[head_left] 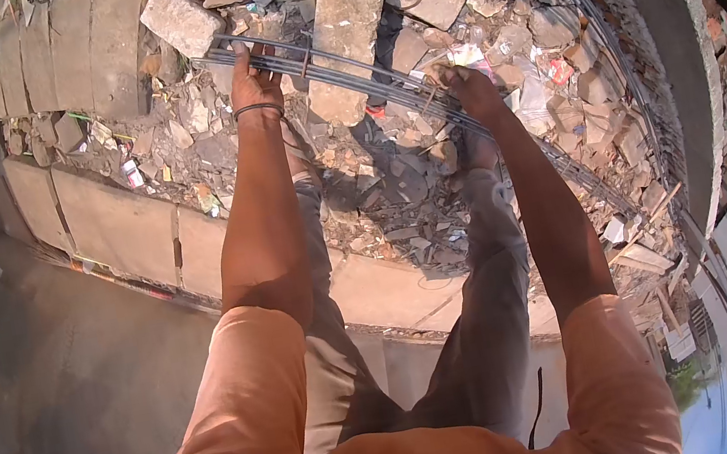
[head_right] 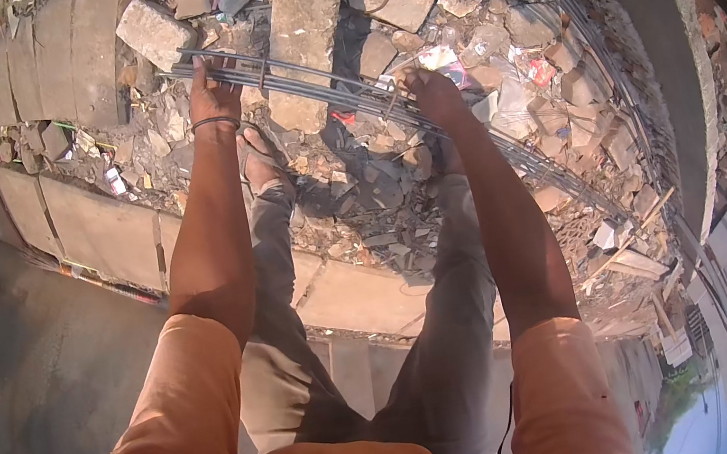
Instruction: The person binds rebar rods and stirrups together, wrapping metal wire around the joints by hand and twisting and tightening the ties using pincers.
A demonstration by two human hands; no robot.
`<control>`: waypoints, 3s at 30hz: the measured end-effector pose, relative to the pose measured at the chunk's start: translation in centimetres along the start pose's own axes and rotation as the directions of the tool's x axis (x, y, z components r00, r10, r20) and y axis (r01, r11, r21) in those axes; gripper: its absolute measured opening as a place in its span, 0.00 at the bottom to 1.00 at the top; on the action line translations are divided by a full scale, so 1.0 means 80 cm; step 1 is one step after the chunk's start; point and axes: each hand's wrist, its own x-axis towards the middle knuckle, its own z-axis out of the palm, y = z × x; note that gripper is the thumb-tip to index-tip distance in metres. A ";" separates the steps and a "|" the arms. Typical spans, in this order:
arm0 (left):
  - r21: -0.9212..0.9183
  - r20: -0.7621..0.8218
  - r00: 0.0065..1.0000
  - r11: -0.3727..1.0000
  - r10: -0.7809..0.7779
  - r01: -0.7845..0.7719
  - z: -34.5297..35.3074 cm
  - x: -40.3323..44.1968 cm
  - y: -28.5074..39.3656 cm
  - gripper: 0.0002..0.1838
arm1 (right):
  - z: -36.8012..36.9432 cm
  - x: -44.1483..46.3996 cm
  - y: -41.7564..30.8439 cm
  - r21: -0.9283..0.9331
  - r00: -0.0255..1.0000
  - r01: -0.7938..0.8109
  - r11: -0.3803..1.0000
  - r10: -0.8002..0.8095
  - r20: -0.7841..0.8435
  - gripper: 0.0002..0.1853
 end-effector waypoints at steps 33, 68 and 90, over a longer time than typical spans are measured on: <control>0.489 0.865 0.421 0.271 -0.271 -0.829 0.005 -0.232 0.103 0.10 | 0.017 -0.255 -0.227 0.228 0.952 0.182 0.956 -0.230 0.202 0.10; 0.527 0.830 0.554 -0.414 0.063 -0.742 0.082 -0.117 0.098 0.14 | -0.027 -0.007 -0.313 -0.105 0.789 0.614 0.782 -0.605 0.109 0.12; 0.472 0.845 0.532 -0.391 -0.057 -0.791 0.062 -0.012 0.108 0.12 | 0.021 0.084 -0.258 -0.714 0.430 0.570 0.407 -0.888 -0.164 0.07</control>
